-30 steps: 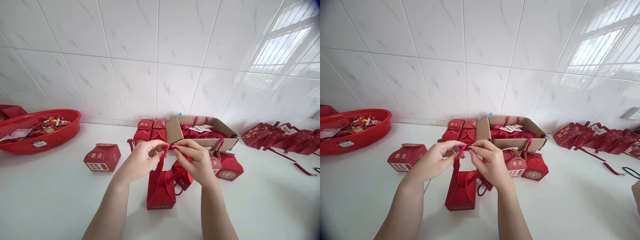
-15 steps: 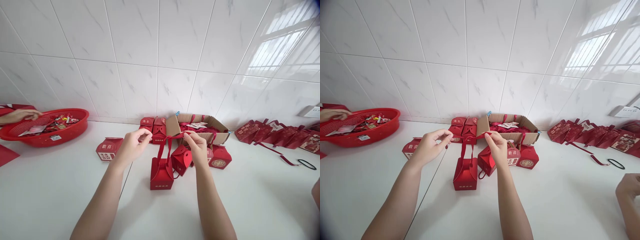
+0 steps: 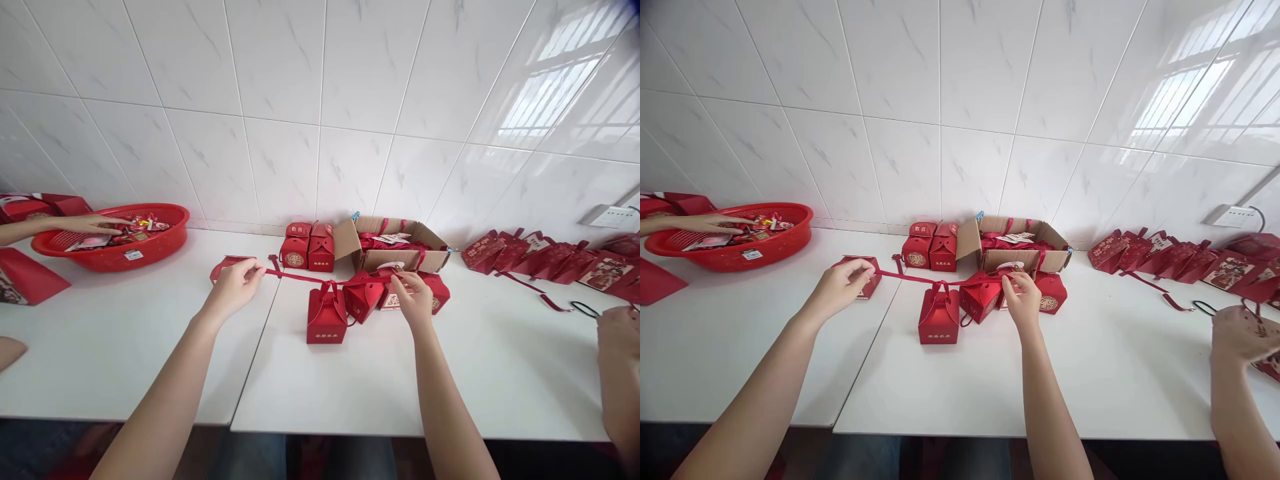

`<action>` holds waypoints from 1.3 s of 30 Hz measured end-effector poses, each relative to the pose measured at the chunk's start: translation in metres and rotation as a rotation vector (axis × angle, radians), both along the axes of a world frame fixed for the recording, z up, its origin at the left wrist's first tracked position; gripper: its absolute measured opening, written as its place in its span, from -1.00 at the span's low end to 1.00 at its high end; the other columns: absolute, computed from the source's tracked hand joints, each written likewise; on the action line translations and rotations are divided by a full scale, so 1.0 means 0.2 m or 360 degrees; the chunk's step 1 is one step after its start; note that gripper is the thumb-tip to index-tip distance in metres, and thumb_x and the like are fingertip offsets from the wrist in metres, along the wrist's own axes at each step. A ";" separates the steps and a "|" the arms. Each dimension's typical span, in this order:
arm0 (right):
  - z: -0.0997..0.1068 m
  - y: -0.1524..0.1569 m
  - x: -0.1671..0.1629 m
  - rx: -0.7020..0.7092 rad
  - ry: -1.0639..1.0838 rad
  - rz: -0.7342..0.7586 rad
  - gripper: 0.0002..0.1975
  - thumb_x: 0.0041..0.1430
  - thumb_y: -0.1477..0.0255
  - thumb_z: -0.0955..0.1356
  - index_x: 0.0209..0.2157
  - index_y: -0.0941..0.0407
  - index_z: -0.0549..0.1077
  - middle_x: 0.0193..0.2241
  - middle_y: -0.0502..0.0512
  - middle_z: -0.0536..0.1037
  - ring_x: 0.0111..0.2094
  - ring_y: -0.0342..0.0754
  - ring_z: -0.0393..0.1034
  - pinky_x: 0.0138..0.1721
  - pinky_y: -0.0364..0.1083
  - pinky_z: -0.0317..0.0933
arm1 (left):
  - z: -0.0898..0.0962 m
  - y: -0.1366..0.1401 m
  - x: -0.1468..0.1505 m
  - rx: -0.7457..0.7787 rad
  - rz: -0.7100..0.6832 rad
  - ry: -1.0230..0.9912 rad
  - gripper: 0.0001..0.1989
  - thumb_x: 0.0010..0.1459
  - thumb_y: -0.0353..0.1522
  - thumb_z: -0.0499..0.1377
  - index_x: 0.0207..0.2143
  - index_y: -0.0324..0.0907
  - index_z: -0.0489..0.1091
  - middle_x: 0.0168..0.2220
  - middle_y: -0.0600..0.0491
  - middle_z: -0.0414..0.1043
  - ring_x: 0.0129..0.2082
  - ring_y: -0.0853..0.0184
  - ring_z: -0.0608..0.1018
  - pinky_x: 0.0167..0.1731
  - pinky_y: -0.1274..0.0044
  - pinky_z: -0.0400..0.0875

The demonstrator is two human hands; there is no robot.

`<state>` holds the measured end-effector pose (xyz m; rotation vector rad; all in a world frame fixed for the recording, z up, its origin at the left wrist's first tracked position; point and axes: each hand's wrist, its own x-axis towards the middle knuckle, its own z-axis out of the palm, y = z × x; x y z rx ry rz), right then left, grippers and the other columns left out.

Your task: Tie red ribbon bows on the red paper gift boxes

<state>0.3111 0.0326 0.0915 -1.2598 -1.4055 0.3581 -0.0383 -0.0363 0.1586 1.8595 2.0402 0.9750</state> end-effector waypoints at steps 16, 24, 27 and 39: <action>-0.30 -0.21 0.23 -0.0052 -0.0126 -0.0411 -0.70 0.00 0.22 0.32 -0.65 0.12 0.36 -0.37 0.24 0.53 -0.30 0.11 0.42 -0.41 -0.01 0.26 | -0.35 -0.01 -0.19 -0.0430 0.0449 0.0235 -0.85 0.05 -0.27 0.02 -0.53 -0.11 0.22 -0.51 0.02 0.41 -0.52 0.21 0.46 -0.59 0.54 0.18; -0.23 -0.37 0.23 -0.0043 0.0074 -0.0520 -0.68 -0.02 0.19 0.35 -0.63 0.15 0.41 -0.38 0.20 0.50 -0.37 0.04 0.36 -0.51 -0.08 0.16 | -0.35 0.00 -0.20 -0.0314 0.0441 0.0194 -0.84 0.03 -0.26 0.03 -0.53 -0.11 0.25 -0.55 0.04 0.41 -0.52 0.22 0.46 -0.57 0.53 0.22; -0.21 -0.48 0.24 -0.0105 0.0166 -0.0588 -0.73 -0.04 0.22 0.37 -0.60 0.15 0.44 -0.37 0.16 0.50 -0.38 0.01 0.33 -0.49 -0.08 0.13 | -0.34 -0.01 -0.20 -0.0234 0.0420 0.0136 -0.83 0.05 -0.26 0.00 -0.45 -0.12 0.32 -0.43 0.04 0.49 -0.44 0.24 0.52 -0.45 0.53 0.32; -0.19 -0.73 0.28 -0.0161 0.0241 -0.0464 -0.78 -0.02 0.28 0.43 -0.58 0.13 0.46 -0.36 0.10 0.47 -0.38 -0.04 0.28 -0.43 -0.07 0.09 | -0.33 -0.05 -0.15 0.0117 0.0421 0.0044 -0.82 0.08 -0.26 0.00 -0.38 -0.13 0.34 -0.30 -0.01 0.53 -0.34 0.21 0.55 -0.35 0.48 0.37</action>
